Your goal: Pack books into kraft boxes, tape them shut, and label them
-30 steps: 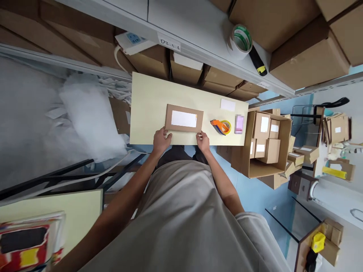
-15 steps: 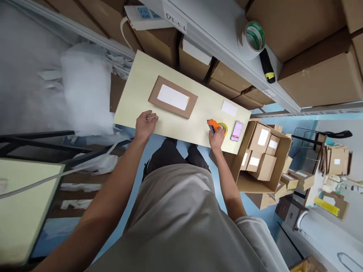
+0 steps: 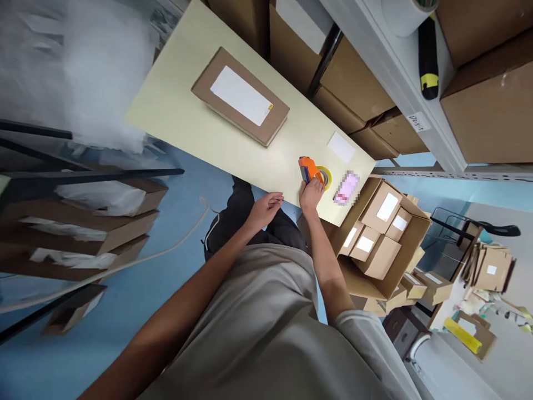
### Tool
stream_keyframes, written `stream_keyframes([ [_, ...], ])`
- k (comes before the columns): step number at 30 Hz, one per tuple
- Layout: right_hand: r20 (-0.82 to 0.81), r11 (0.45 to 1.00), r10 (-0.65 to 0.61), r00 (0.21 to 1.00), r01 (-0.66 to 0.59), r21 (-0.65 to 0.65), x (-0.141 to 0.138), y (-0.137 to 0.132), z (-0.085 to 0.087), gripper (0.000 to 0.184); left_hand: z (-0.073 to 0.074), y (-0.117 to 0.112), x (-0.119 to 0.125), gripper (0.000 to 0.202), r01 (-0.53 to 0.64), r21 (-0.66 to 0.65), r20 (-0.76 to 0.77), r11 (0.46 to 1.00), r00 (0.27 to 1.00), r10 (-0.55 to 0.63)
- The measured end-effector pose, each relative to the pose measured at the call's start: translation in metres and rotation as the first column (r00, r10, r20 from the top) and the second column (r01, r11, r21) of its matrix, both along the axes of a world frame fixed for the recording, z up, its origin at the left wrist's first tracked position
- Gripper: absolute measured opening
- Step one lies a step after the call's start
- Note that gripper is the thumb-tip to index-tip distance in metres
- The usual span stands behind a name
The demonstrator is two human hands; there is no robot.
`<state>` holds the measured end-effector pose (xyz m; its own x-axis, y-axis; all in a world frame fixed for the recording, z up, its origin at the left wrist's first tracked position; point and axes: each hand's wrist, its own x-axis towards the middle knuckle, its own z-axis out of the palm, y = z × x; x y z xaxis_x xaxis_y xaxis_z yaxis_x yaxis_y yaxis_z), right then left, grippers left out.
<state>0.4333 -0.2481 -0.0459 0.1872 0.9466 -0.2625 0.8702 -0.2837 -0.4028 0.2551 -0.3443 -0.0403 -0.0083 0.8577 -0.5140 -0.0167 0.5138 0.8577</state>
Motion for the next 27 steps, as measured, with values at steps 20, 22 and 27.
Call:
stream_keyframes([
  [20, -0.832, 0.953, -0.118, 0.542, -0.175, -0.249, -0.053, -0.05, 0.058, 0.075, 0.05, 0.003, -0.044, 0.027, -0.056, 0.288, -0.095, 0.956, 0.992, 0.087],
  [22, -0.833, 0.953, -0.113, 0.542, -0.177, -0.244, -0.052, -0.053, 0.059, 0.077, 0.048, 0.003, -0.051, 0.028, -0.015, 0.279, -0.128, 0.96, 0.99, 0.052],
  [27, -0.824, 0.932, -0.015, 0.567, -0.29, -0.217, -0.042, -0.055, 0.074, 0.077, 0.046, 0.012, -0.065, 0.053, -0.147, 0.264, -0.083, 0.953, 0.981, 0.175],
])
